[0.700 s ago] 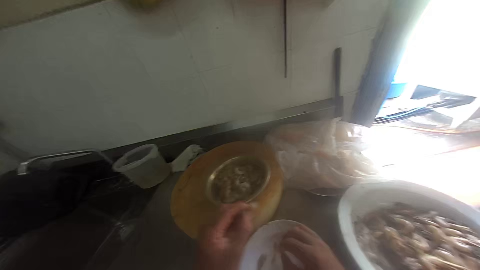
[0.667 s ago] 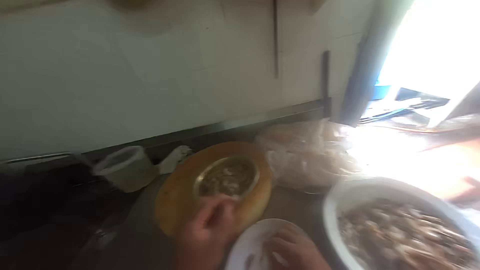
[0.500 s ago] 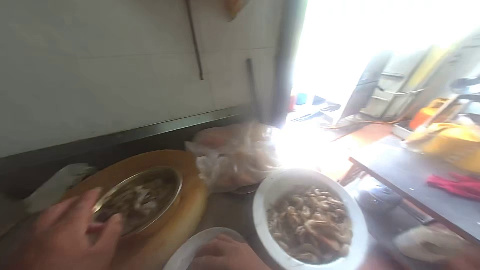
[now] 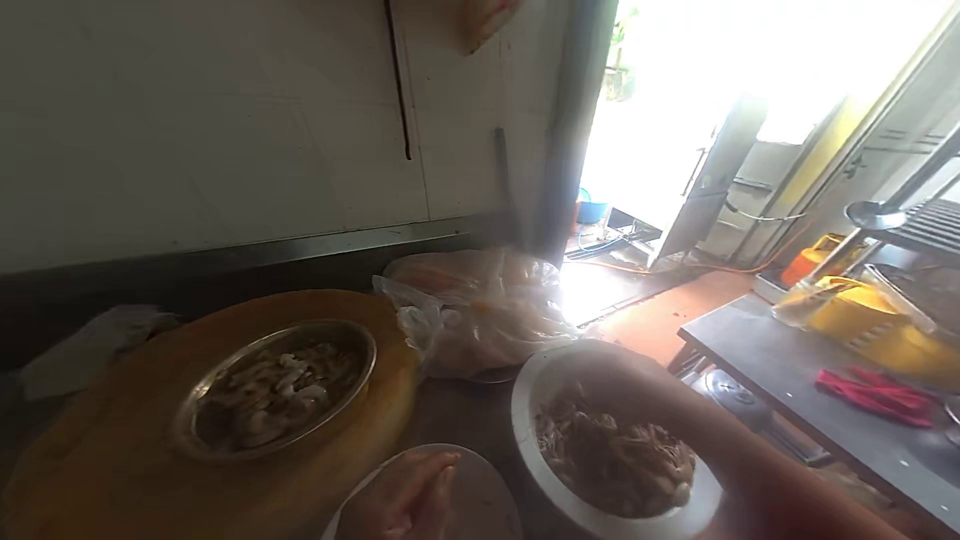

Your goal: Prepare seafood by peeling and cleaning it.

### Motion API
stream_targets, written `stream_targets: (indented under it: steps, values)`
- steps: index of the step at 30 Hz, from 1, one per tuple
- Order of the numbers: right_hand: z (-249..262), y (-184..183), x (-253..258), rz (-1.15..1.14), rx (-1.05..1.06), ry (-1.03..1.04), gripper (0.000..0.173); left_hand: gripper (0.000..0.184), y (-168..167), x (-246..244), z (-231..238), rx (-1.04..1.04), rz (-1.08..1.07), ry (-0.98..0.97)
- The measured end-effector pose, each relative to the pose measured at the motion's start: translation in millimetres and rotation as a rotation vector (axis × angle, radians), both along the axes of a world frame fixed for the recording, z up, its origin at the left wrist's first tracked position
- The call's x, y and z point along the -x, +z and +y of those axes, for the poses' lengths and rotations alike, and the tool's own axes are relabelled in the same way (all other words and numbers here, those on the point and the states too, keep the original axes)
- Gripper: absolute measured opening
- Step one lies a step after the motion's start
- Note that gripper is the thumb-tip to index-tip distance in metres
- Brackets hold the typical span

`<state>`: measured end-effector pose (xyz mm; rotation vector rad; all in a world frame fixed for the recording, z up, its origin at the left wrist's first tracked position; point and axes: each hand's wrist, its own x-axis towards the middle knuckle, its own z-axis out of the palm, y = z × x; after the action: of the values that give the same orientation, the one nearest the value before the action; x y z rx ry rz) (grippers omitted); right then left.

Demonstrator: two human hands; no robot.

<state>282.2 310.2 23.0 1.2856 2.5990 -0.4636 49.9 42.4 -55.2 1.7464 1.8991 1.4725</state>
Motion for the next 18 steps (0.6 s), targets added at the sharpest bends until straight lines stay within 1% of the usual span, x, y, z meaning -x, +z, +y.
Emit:
stream_targets:
  steps: [3,6,9,12,13,15,16,18]
  values:
    - [-9.1,19.8,-6.2,0.292,0.001,0.036,0.021,0.019,4.6,4.1,-6.7,0.002,-0.178,-0.034]
    - [-26.8,21.2,-0.3,0.557,0.092,0.065,0.023,0.022,14.8,0.0,-9.8,0.007,-0.303,-0.094]
    - [-56.4,15.5,17.5,0.775,0.335,0.129,0.026,0.034,19.7,-5.5,-8.4,0.053,-0.471,-0.199]
    - [-86.3,1.8,44.6,0.914,0.606,0.252,0.024,0.051,19.6,-2.2,-7.5,0.141,-0.647,-0.298]
    - [-94.7,-2.7,53.9,0.957,0.714,0.271,0.023,0.057,16.9,1.3,-7.9,0.173,-0.645,-0.320]
    - [-107.8,-7.4,70.1,1.024,0.880,0.260,0.021,0.070,11.1,9.0,-8.8,0.229,-0.530,-0.331]
    - [-111.7,-8.0,76.4,1.051,0.934,0.254,0.021,0.067,8.8,12.2,-8.7,0.242,-0.493,-0.334]
    - [-116.1,-8.6,87.6,1.117,1.010,0.248,0.021,0.048,5.2,16.4,-7.3,0.205,-0.486,-0.342]
